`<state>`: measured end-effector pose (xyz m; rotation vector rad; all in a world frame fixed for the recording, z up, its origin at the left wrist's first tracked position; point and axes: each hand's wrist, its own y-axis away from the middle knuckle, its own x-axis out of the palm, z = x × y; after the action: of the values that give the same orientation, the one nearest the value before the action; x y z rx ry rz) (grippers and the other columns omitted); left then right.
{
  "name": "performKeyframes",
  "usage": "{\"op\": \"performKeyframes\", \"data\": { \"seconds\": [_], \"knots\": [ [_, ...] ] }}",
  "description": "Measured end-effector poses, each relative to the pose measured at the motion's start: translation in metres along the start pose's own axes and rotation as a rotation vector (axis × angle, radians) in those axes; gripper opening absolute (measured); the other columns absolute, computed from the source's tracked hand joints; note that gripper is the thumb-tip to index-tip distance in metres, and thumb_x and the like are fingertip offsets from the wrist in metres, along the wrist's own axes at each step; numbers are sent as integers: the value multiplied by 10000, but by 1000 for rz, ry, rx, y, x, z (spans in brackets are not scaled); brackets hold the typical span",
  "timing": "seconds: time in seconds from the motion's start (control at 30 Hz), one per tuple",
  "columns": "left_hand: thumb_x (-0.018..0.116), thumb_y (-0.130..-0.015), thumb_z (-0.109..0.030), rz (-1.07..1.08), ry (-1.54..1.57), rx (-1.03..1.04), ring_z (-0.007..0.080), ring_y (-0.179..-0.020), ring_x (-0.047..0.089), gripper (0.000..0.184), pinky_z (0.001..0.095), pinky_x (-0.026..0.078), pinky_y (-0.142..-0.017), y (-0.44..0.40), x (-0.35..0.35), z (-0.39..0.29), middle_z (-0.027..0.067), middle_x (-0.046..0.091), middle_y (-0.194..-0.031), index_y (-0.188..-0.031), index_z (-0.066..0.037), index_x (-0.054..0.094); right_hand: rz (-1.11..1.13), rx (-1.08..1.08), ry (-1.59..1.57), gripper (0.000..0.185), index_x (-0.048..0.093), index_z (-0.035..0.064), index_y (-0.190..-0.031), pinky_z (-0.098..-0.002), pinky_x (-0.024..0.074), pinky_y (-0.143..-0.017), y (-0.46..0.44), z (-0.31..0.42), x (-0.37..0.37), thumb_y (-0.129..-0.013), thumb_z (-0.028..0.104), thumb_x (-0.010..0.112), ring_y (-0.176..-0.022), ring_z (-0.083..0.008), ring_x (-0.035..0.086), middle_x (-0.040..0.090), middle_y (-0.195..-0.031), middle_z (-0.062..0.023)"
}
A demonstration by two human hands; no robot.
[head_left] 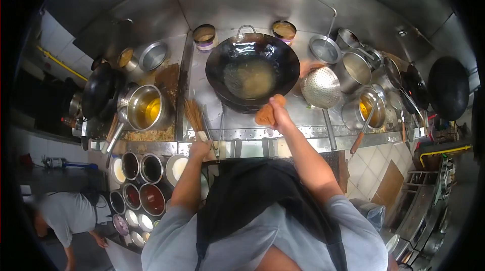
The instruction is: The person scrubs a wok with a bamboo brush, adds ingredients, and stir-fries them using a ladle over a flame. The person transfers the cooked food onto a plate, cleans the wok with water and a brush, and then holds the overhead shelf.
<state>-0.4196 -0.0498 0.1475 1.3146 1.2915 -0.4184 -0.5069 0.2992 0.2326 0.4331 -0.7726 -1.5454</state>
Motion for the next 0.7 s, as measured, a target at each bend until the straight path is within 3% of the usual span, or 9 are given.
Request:
{"op": "performKeyframes", "data": {
  "seconds": [0.03, 0.2, 0.27, 0.33, 0.37, 0.4, 0.47, 0.53, 0.7],
  "knots": [
    [632, -842, -459, 81, 59, -48, 423, -1132, 581, 1059, 484, 459, -965, -1, 3, -1, 309, 567, -1233, -1518, -52, -75, -12, 0, -1, 503, 633, 135, -1053, -336, 437, -561, -1, 0, 11, -874, 600, 565, -673, -162, 603, 665, -851, -28],
    [646, -828, -368, 47, 169, -55, 401, -1085, 606, 1020, 474, 478, -937, -6, 20, 8, 284, 585, -1206, -1521, -66, -38, 166, 224, -201, 245, 652, 153, -990, -311, 416, -562, -35, -11, 17, -881, 341, 540, -754, -172, 626, 684, -929, -27],
    [641, -832, -320, -10, 225, -16, 375, -1031, 635, 979, 476, 510, -888, -2, 13, 14, 251, 609, -1170, -1526, -87, -10, 190, 169, -254, 295, 662, 124, -1016, -335, 435, -609, -43, -25, 18, -884, 337, 507, -840, -191, 626, 679, -989, -48],
    [590, -852, -245, 251, 976, -74, 285, -884, 651, 822, 436, 560, -705, 20, -25, 6, 172, 616, -1068, -1520, -142, 122, 213, 105, -309, 347, 672, 96, -1042, -358, 454, -655, -39, -27, 21, -886, 334, 474, -926, -209, 627, 674, -1050, -68],
    [557, -886, -210, 281, 1210, -50, 211, -795, 622, 678, 351, 547, -564, 27, -36, 10, 124, 588, -1013, -1487, -175, 244, 161, 76, -361, 350, 645, 62, -1072, -370, 474, -705, -22, -24, 25, -885, 309, 482, -952, -235, 623, 666, -1066, -98],
    [557, -886, -210, 281, 1203, -50, 211, -795, 622, 678, 351, 547, -564, 35, -45, 12, 124, 588, -1013, -1487, -175, 244, 108, 50, -413, 361, 619, 29, -1102, -381, 495, -754, -4, -22, 29, -884, 284, 489, -978, -261, 619, 658, -1081, -128],
    [527, -900, -186, 312, 1605, 72, 232, -803, 631, 644, 318, 541, -538, 69, -83, 3, 137, 585, -1059, -1488, -157, 264, 106, 47, -491, 340, 555, 17, -1141, -412, 521, -748, 28, -19, 35, -879, 230, 509, -942, -273, 635, 654, -1066, -142],
    [523, -895, -163, 270, 1592, 202, 231, -803, 632, 657, 307, 543, -540, 91, -121, -9, 137, 584, -1060, -1493, -151, 253, 97, 30, -574, 351, 491, 6, -1180, -442, 547, -741, 45, -27, 33, -875, 176, 529, -905, -285, 650, 650, -1051, -156],
    [544, -855, -127, 237, 1589, 592, 211, -723, 627, 714, 253, 517, -471, 110, -201, -45, 157, 591, -992, -1498, -115, 232, 190, 38, -682, 293, 579, 18, -1090, -407, 531, -729, 79, -44, 32, -883, 212, 506, -892, -260, 646, 667, -1022, -129]
  ]
}}
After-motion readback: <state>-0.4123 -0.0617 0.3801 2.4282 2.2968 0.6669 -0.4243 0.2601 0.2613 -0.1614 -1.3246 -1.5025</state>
